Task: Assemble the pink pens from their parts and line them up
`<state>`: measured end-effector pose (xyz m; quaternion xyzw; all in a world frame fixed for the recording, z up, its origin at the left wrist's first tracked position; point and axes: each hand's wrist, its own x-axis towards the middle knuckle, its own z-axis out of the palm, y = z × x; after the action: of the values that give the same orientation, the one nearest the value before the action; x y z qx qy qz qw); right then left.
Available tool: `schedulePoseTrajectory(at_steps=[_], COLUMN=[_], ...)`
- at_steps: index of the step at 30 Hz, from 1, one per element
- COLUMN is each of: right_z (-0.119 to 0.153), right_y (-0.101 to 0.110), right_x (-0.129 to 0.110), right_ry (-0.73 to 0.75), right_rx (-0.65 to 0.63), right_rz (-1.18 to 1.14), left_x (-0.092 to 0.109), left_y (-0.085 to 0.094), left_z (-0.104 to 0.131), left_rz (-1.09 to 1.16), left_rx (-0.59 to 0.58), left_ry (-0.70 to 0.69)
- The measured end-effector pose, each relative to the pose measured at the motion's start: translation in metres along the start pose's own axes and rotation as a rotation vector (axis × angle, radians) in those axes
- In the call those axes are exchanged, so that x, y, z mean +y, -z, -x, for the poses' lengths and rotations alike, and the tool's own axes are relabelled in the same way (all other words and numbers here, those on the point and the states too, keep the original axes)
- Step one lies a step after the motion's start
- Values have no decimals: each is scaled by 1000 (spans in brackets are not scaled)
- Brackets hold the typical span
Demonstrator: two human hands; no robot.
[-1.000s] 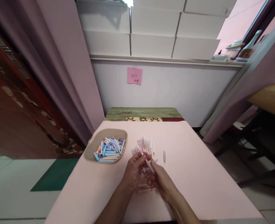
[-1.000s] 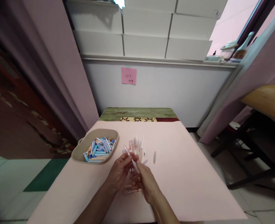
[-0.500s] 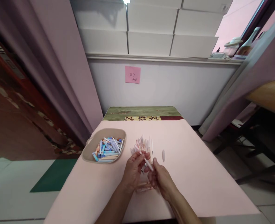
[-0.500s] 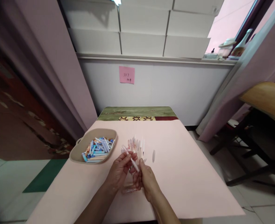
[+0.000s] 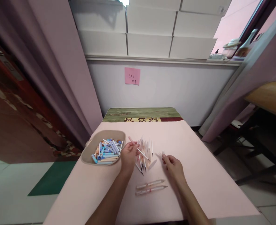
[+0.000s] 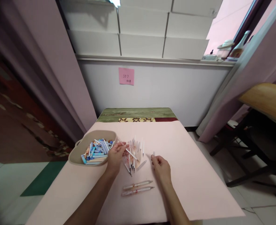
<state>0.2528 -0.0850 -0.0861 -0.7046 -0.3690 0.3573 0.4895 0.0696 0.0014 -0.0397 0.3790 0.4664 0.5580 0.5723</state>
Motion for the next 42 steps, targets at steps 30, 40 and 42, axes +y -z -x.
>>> schedulePoseTrajectory(at_steps=[30, 40, 42], right_z=[-17, 61, 64], right_y=[-22, 17, 12], right_x=[-10, -4, 1], right_ry=[149, 669, 707], right_rx=[-30, -298, -300], right_rz=[159, 700, 759], left_x=[-7, -30, -35], left_y=[31, 85, 80], left_z=[34, 55, 49], left_rz=[-1191, -1272, -1350], left_rx=[-200, -64, -56], left_ry=[-333, -517, -579])
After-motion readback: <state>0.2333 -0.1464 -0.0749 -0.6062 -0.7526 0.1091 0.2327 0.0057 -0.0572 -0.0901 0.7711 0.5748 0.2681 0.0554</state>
